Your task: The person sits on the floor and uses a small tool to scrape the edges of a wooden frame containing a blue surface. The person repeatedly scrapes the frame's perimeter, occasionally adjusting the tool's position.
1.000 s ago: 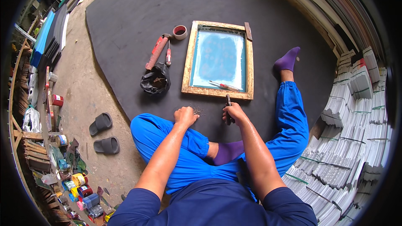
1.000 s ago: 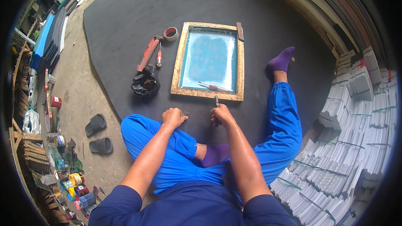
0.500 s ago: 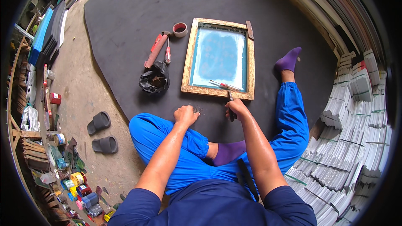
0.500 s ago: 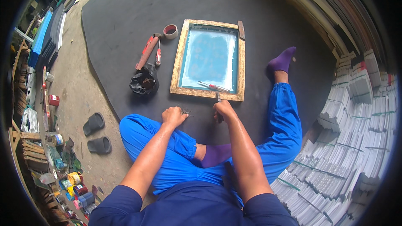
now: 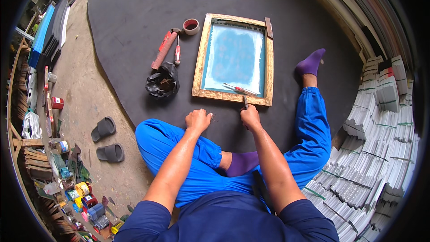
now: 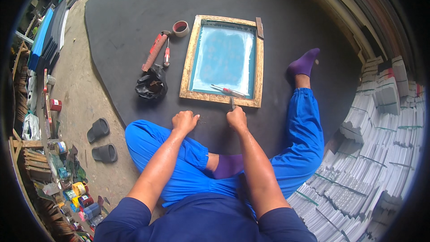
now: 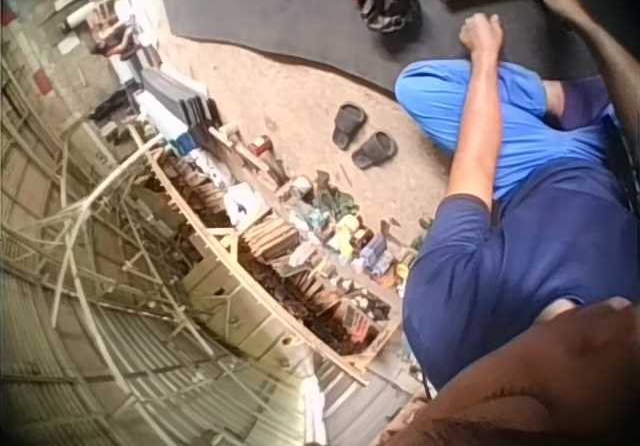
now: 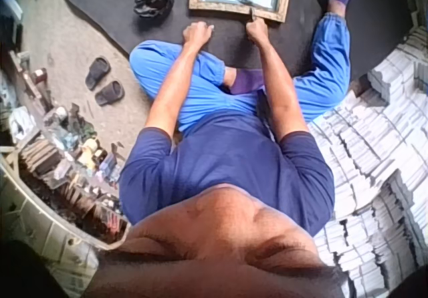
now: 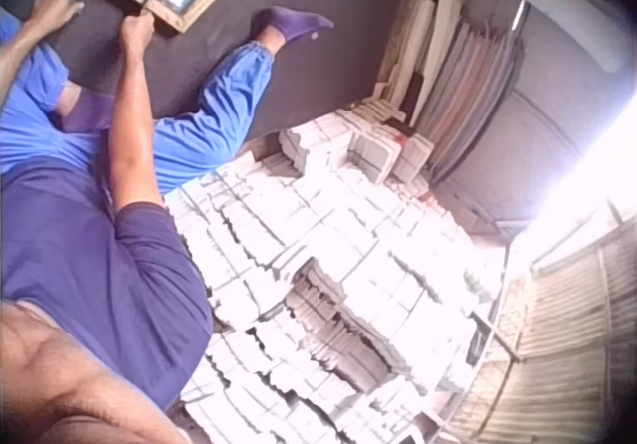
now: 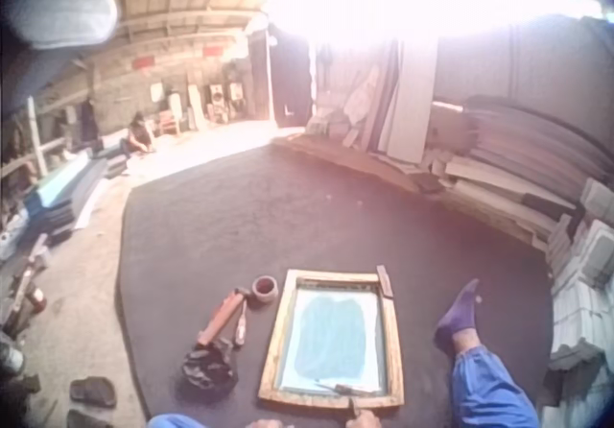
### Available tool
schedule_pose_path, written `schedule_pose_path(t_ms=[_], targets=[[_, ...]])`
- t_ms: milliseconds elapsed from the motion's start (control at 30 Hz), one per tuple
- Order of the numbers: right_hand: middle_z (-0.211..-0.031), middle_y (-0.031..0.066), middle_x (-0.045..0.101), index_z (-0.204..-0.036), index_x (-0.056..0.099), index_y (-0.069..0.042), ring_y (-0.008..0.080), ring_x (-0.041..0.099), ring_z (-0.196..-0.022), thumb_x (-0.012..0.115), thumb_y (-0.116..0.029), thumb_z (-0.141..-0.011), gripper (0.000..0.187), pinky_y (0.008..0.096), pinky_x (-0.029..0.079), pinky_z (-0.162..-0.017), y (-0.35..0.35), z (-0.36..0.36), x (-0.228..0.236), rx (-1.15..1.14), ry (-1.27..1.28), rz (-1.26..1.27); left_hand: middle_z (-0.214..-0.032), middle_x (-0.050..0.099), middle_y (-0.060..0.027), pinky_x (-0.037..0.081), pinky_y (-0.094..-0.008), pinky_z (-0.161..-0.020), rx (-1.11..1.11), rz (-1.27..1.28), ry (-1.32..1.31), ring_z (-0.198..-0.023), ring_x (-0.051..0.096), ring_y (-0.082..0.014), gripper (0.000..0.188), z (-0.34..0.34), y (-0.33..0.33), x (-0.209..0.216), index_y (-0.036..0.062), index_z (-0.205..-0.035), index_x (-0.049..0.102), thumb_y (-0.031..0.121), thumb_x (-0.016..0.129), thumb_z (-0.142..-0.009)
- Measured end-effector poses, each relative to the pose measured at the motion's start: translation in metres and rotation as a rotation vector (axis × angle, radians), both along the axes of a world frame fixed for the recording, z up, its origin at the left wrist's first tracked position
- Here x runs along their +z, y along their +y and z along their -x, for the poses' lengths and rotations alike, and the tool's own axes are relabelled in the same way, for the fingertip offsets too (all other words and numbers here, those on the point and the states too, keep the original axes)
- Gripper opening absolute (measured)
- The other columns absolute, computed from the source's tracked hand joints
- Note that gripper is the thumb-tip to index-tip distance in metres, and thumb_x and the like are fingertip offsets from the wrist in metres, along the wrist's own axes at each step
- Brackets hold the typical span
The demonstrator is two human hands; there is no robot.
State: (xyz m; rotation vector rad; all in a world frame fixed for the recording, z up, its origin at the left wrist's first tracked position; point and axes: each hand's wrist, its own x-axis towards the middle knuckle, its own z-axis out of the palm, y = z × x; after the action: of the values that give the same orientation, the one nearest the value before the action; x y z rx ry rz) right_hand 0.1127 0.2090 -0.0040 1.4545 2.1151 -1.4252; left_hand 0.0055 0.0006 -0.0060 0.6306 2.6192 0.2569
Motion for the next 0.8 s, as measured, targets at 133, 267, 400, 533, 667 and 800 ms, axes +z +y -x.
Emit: schedule_pose_path(t_ms=[133,267,400,533,667,800], targets=[[-0.063,0.0107,0.059,-0.099,0.061,-0.002,0.0216,0.059,-0.047,0.052,-0.006,-0.087,0.016,0.0374,0.046,-0.041,0.003,-0.011,-0.044,0.005,0.147,-0.08,-0.088,0.075,-0.0186,0.058,-0.0503,-0.075,0.016,-0.011,-0.001,-0.085,0.073,-0.0391,0.037,0.0,0.005,0.0,0.01,-0.088,0.077,0.045,0.065,-0.092],[-0.064,0.0097,0.058,-0.103,0.06,0.0,0.0198,0.056,-0.047,0.054,0.001,-0.084,0.02,0.0353,0.046,-0.042,0.0,-0.017,-0.037,-0.137,0.36,0.389,-0.091,0.075,-0.0168,0.058,-0.0493,-0.077,0.029,0.038,0.012,-0.087,0.073,-0.0383,0.032,0.0,-0.003,-0.004,0.0109,-0.091,0.076,0.042,0.066,-0.091],[-0.067,0.0095,0.06,-0.108,0.06,0.0,0.0188,0.059,-0.05,0.056,0.002,-0.083,0.026,0.0336,0.049,-0.043,-0.018,-0.027,-0.015,0.009,0.307,0.517,-0.095,0.073,-0.0094,0.057,-0.0478,-0.078,0.004,-0.107,0.009,-0.09,0.072,-0.035,0.024,-0.002,-0.009,0.004,0.0133,-0.099,0.075,0.034,0.071,-0.088],[-0.069,0.0093,0.063,-0.112,0.062,0.001,0.0179,0.062,-0.053,0.056,-0.002,-0.086,0.027,0.0325,0.051,-0.046,-0.054,-0.024,-0.009,0.241,0.24,0.568,-0.095,0.072,-0.005,0.057,-0.0457,-0.077,-0.099,-0.371,0.018,-0.089,0.071,-0.0314,0.02,-0.007,-0.007,0.014,0.0166,-0.103,0.075,0.026,0.074,-0.086],[-0.073,0.0093,0.066,-0.117,0.063,0.002,0.0175,0.063,-0.055,0.057,-0.004,-0.086,0.032,0.0322,0.053,-0.049,-0.076,-0.015,-0.004,0.378,0.18,0.589,-0.09,0.071,-0.0033,0.056,-0.0429,-0.074,-0.181,-0.444,0.137,-0.085,0.07,-0.0287,0.015,-0.007,-0.015,-0.005,0.0181,-0.098,0.078,0.024,0.074,-0.085],[-0.078,0.0101,0.068,-0.115,0.062,0.001,0.0179,0.066,-0.06,0.058,-0.004,-0.087,0.028,0.0322,0.054,-0.051,-0.076,-0.012,-0.001,0.399,0.161,0.633,-0.089,0.072,-0.0033,0.056,-0.0431,-0.075,-0.134,-0.358,0.142,-0.085,0.071,-0.0294,0.013,-0.006,-0.019,-0.007,0.0185,-0.094,0.08,0.025,0.074,-0.085]])
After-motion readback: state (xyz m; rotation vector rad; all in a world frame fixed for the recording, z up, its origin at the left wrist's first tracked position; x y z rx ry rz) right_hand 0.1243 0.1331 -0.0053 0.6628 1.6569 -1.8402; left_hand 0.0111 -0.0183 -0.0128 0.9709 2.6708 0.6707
